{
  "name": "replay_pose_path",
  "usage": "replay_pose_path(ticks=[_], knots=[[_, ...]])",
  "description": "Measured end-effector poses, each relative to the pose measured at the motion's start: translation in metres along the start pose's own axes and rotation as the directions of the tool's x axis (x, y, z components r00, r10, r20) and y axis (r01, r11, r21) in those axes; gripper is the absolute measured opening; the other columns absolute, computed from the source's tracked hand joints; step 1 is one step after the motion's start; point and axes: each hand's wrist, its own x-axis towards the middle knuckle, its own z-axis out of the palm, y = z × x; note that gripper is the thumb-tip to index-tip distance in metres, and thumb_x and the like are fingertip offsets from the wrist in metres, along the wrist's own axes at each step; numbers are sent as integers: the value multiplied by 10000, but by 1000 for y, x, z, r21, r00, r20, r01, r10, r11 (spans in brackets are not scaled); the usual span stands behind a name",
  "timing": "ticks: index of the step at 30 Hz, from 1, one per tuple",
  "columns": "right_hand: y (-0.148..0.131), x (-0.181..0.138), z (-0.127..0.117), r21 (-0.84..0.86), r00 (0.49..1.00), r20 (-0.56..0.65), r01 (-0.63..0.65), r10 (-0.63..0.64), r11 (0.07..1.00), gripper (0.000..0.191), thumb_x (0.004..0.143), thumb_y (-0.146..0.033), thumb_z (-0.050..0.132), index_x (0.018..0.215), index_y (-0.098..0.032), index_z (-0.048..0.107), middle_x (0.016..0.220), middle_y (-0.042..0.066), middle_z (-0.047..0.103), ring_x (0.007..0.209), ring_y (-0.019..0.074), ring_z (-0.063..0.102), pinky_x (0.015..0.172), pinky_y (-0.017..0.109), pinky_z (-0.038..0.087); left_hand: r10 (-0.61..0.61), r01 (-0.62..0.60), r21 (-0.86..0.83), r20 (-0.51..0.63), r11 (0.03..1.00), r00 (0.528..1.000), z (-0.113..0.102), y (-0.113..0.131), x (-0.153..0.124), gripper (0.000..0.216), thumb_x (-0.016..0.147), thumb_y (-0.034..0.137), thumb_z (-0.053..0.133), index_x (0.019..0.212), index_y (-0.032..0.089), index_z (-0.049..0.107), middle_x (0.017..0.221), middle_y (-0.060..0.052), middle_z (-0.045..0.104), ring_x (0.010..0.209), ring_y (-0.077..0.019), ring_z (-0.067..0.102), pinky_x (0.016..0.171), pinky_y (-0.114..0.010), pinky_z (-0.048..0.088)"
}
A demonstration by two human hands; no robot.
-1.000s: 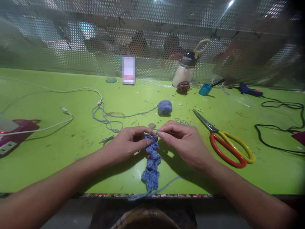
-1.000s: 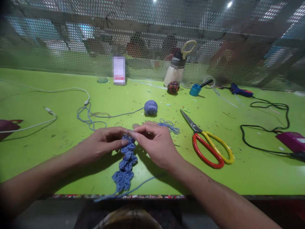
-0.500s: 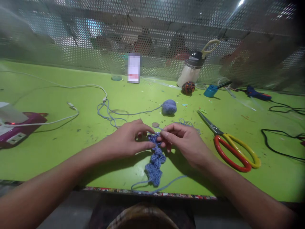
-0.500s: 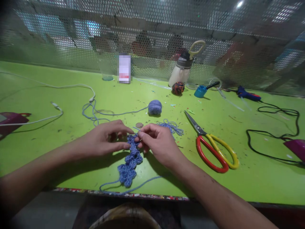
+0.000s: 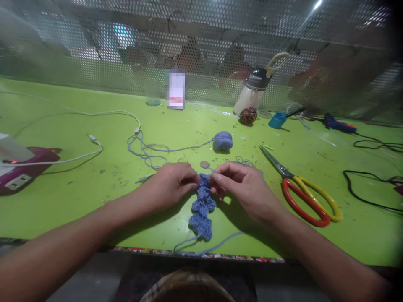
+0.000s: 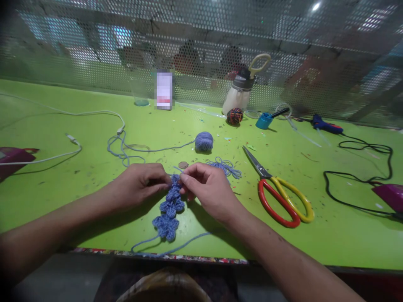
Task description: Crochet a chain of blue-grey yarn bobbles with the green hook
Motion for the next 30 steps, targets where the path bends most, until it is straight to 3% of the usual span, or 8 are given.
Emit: replay_pose_path(ticks=[6,13,19,24,27,30], knots=[[-1,-1,1,-37,1000,13,9,-8,999,167,822,-316,686,773,-169,624,654,20,672,572,116,589,561,280,498,-122,157,-336,121,929,985,-2,-8,2,144,809,291,598,801,167,670,735,-32,666,673,-161,571,617,-288,421],[7,0,8,-244,993,9,113,-114,963,105,807,-252,656,746,-173,623,632,4,617,569,121,547,536,280,462,-316,362,-639,191,679,929,0,-4,6,151,684,255,735,755,144,661,588,3,600,527,-115,501,524,-262,377],[15,5,13,-268,990,27,142,-140,953,69,770,-181,662,812,-186,609,714,5,607,646,132,537,598,291,449,-375,374,-686,157,624,914,2,-3,8,160,651,209,767,741,142,652,604,-23,642,548,-129,547,549,-278,393],[12,5,16,-496,971,71,234,-229,836,69,768,-122,675,764,-181,639,708,7,571,661,145,508,614,307,411,-415,359,-742,119,567,902,4,2,7,204,641,241,805,701,149,633,598,-2,638,538,-107,541,530,-250,378],[11,5,17,-549,957,49,264,-285,793,115,769,-105,683,701,-178,625,676,-1,555,651,142,499,613,303,387,-400,343,-718,97,606,911,2,6,5,174,663,237,795,706,155,646,591,8,639,562,-110,552,544,-247,393],[11,6,16,-490,965,19,237,-262,839,121,790,-126,672,683,-171,636,671,8,593,650,142,521,618,305,389,-348,263,-671,7,693,937,-1,9,3,129,738,279,736,748,162,682,643,-4,663,609,-128,571,577,-266,425]])
